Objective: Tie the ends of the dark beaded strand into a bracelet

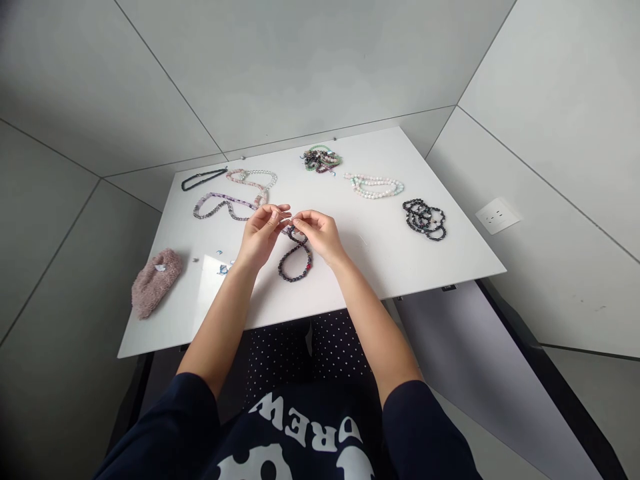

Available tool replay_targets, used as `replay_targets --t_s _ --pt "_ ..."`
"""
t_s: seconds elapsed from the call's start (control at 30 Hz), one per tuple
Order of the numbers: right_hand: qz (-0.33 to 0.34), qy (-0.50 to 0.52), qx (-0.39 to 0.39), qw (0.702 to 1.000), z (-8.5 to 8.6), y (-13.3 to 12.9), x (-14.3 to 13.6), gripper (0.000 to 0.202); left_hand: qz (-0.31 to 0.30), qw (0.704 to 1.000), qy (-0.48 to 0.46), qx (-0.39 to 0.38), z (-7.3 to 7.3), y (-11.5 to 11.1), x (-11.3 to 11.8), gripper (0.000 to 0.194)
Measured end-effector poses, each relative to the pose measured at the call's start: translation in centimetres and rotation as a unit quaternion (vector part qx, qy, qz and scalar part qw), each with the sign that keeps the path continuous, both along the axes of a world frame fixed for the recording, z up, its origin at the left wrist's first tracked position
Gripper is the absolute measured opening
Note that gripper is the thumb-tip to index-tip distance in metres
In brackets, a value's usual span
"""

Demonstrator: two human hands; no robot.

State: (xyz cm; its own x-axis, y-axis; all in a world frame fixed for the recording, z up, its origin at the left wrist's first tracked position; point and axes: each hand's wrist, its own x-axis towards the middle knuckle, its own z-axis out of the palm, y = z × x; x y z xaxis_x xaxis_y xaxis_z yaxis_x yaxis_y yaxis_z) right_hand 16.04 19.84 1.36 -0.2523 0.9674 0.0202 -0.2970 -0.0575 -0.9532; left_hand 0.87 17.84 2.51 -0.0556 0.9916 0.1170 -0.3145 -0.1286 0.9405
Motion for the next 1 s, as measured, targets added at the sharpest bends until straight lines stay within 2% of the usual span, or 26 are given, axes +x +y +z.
replay_targets --t_s 0.17,0.3,0.53,0.67,0.77,0.87,1.0 --pt "-0.013 0.044 -0.022 0.999 0.4 0.1 0.3 0.018 -0.024 0.997 -0.071 -0.021 0.6 -0.1 0.3 0.032" --pt "-0.003 0.074 -0.005 0.997 0.7 0.1 0.5 0.011 -0.035 0.995 -0.088 -0.034 0.9 -0.2 0.2 0.032" --pt "0.055 0.150 0.006 0.987 1.0 -0.1 0.8 0.005 -0.044 0.995 -0.084 -0.037 0.9 -0.1 0.0 0.032" --pt "0.037 0.110 -0.014 0.993 0.6 0.0 0.5 0.011 -0.033 0.999 -0.038 0.000 0.4 0.0 0.1 0.033" --pt "0.011 0.071 -0.020 0.997 0.1 0.2 0.3 0.018 -0.009 0.998 0.041 0.043 0.0 0.0 0.2 0.029" --pt "-0.006 0.044 -0.010 0.999 -0.3 0.2 0.2 0.022 0.010 0.989 0.118 0.084 -0.4 0.0 0.5 0.027" --pt "-0.021 -0.001 -0.008 1.000 -0.8 0.3 0.2 0.029 0.051 0.977 0.174 0.114 -0.8 0.1 0.6 0.027"
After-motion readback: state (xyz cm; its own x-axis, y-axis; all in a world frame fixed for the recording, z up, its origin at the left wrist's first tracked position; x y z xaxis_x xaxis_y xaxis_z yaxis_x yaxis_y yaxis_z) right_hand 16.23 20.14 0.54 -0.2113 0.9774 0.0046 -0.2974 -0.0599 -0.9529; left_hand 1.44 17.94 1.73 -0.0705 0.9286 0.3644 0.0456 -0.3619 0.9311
